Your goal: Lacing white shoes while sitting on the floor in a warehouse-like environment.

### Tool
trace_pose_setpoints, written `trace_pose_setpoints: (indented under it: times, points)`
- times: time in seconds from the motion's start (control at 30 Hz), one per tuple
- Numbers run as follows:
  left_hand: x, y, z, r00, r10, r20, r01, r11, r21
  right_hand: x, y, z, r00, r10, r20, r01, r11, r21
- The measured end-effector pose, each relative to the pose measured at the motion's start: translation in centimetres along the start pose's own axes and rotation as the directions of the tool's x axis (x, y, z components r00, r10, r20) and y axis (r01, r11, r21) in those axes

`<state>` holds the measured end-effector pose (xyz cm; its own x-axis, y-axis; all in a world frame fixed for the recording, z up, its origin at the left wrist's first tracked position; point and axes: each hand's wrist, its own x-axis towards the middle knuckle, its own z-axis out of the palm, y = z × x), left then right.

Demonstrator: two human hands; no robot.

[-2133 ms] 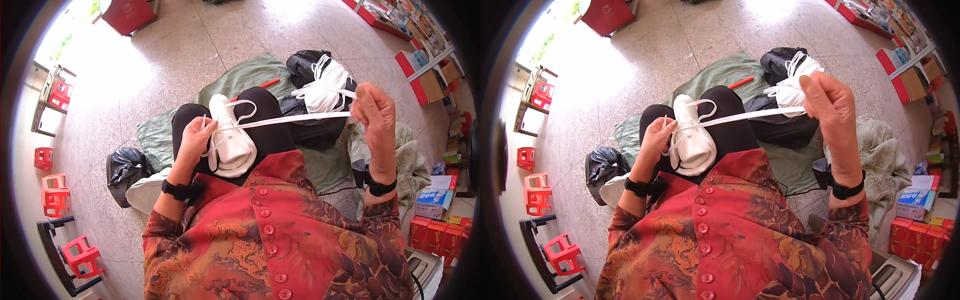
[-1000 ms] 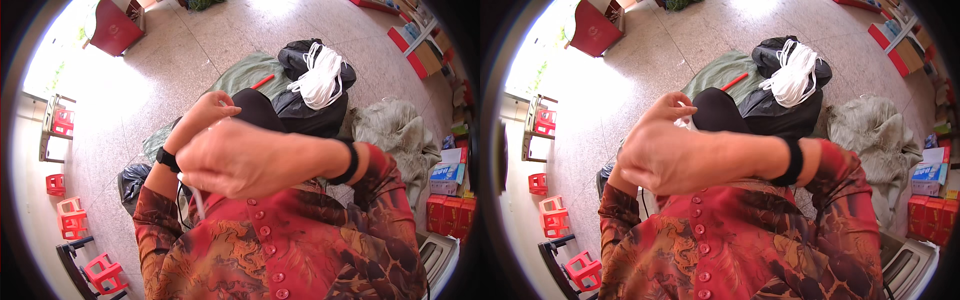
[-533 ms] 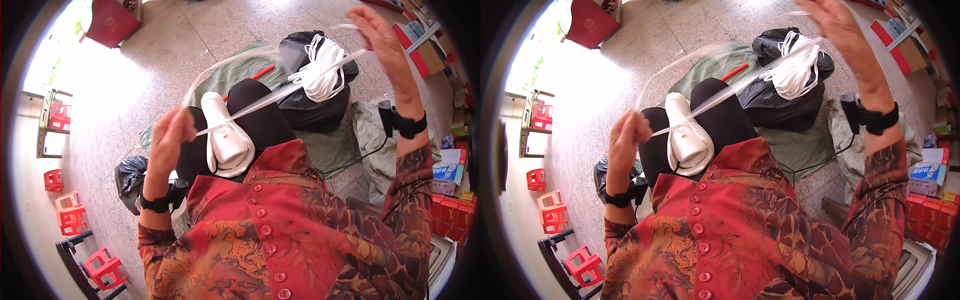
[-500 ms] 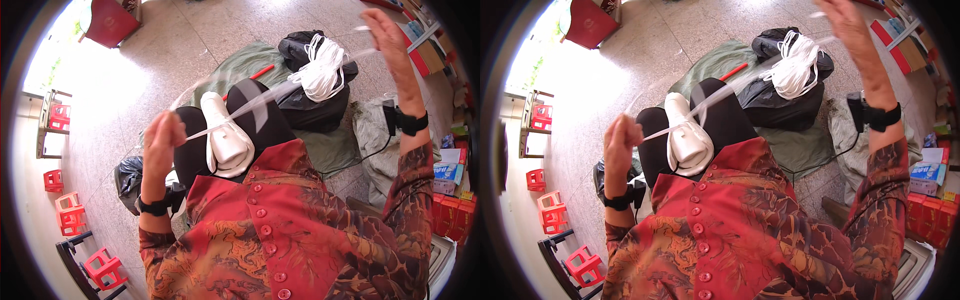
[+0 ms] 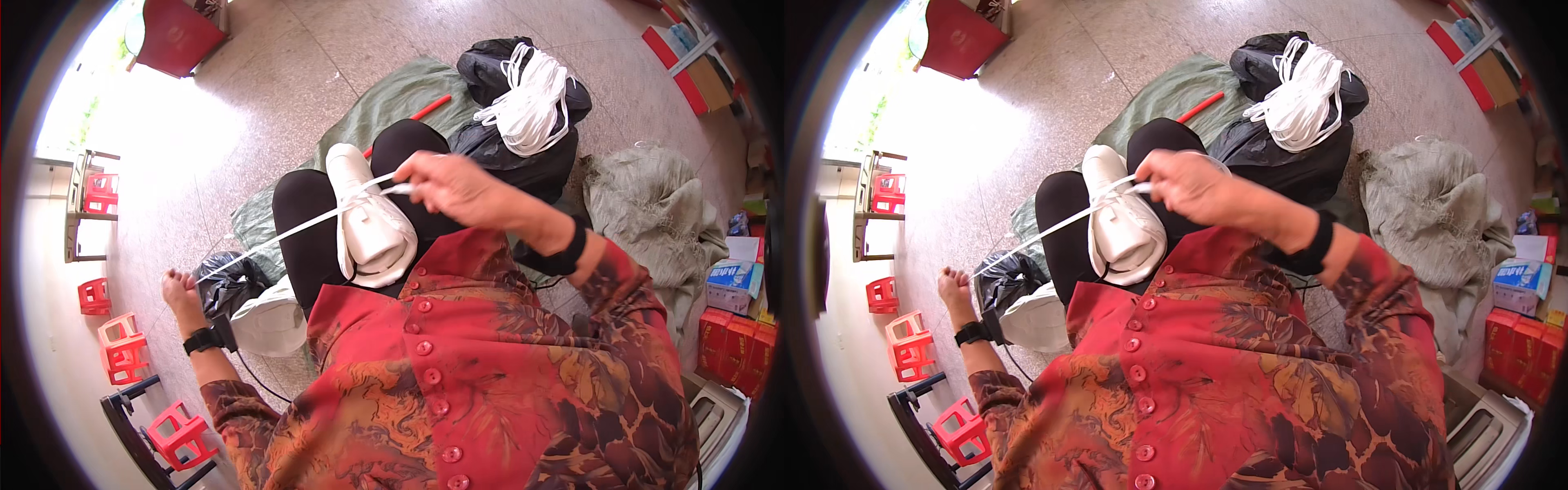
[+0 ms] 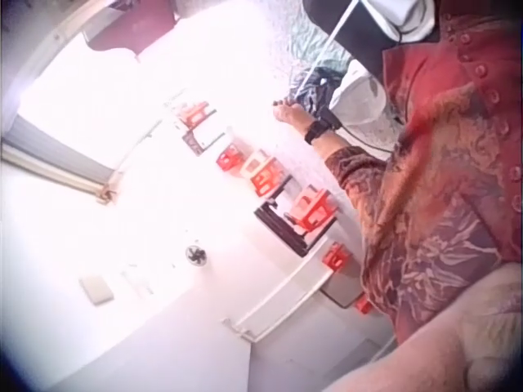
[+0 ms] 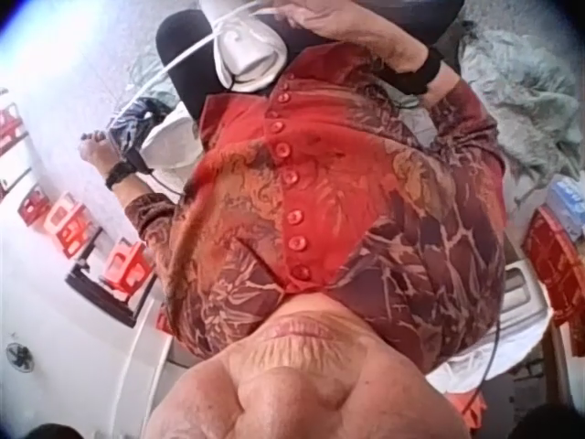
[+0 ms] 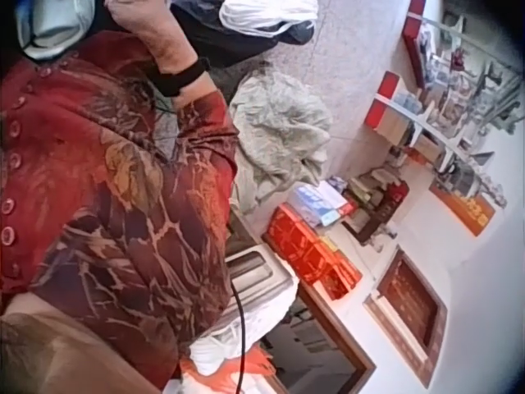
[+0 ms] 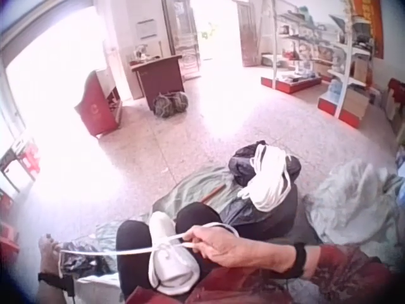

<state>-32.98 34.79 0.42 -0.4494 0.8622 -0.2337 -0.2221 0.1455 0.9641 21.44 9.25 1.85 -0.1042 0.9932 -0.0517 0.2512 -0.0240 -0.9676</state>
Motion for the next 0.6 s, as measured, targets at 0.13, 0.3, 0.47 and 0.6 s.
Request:
trace_pose_setpoints:
  times: [0.13,0.3,0.47,0.6]
  points:
    - [-4.1,1.4,3.3,0.988,0.149,0.049,-0.156,0.948,0.277,1.5,3.2,3.2,0.941,-0.338,-0.025,0.318,0.907,-0.277]
    - [-17.6,-1.3,9.8,0.725,-0.047,0.687,-0.44,0.736,0.515,2.4,2.9,3.1,0.969,-0.245,-0.039,0.205,0.879,-0.43]
    - [-26.1,-5.4,14.2,0.48,-0.198,0.855,-0.562,0.679,0.473,2.8,2.6,2.9,0.969,-0.238,-0.071,0.191,0.895,-0.403]
    - [-26.9,-7.0,15.4,0.473,-0.086,0.877,-0.643,0.646,0.411,2.9,2.2,2.8,0.983,-0.157,-0.097,0.115,0.932,-0.343]
